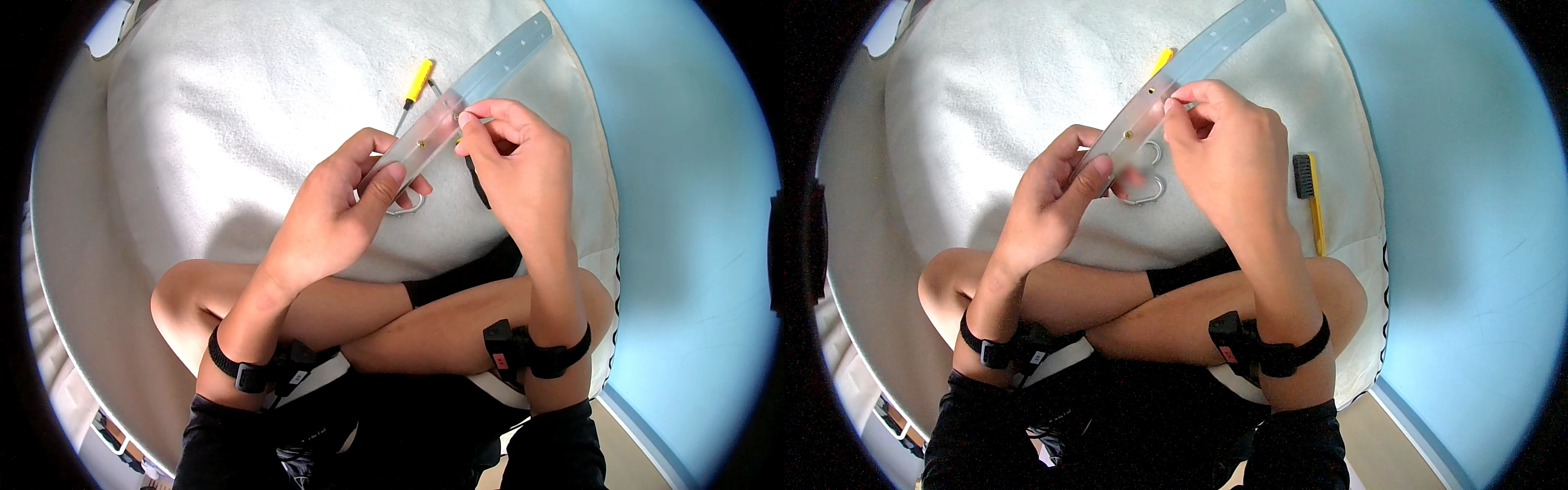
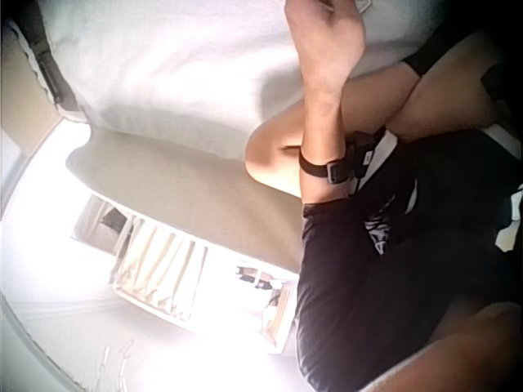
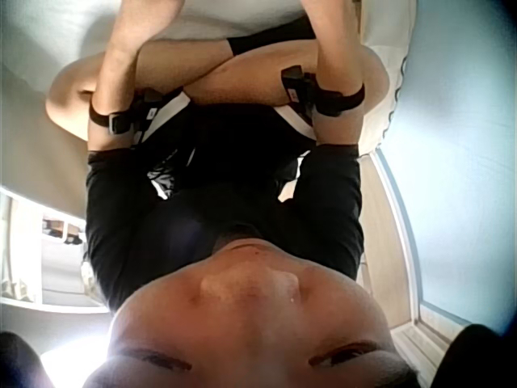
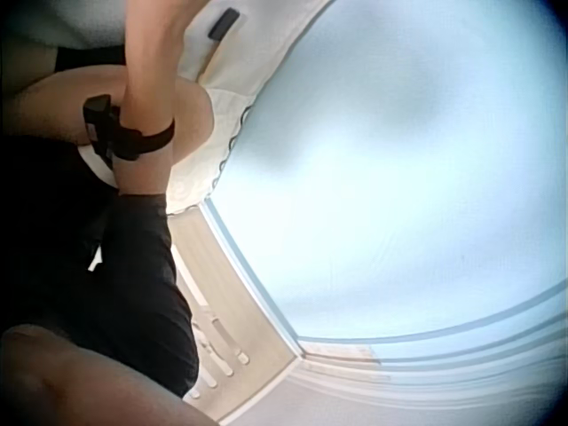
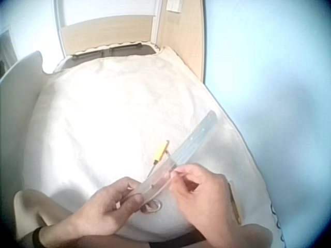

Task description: The person places a small metal pin into a hole on a metal bar and then picks up and handles two metal rings.

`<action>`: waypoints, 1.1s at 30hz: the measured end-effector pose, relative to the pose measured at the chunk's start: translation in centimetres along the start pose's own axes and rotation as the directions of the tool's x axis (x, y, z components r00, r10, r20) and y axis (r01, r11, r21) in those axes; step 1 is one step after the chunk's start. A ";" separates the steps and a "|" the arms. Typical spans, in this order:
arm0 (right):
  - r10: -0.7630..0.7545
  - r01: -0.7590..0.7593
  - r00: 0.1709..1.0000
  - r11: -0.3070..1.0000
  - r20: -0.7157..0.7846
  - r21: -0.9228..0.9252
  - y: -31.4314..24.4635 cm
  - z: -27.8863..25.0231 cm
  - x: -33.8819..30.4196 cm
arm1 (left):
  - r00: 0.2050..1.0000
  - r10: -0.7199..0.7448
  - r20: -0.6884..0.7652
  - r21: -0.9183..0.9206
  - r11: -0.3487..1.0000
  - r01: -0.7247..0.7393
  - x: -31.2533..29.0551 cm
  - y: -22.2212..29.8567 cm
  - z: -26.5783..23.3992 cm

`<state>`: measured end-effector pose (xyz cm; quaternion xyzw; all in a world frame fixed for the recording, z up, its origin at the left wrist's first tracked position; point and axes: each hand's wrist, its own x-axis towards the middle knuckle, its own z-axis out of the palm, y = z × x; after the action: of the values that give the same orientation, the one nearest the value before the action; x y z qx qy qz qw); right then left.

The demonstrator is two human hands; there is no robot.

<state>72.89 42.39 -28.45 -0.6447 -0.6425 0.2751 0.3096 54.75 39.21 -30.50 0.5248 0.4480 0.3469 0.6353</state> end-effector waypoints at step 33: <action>-0.178 0.185 0.982 0.978 -0.067 0.100 0.6 0.5 -0.1 | 0.996 -0.042 0.083 -0.068 0.997 0.047 0.0 0.2 0.0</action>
<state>72.88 42.35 -29.22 -0.5738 -0.6739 0.2606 0.3857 54.75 39.24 -30.32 0.5056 0.4208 0.3266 0.6787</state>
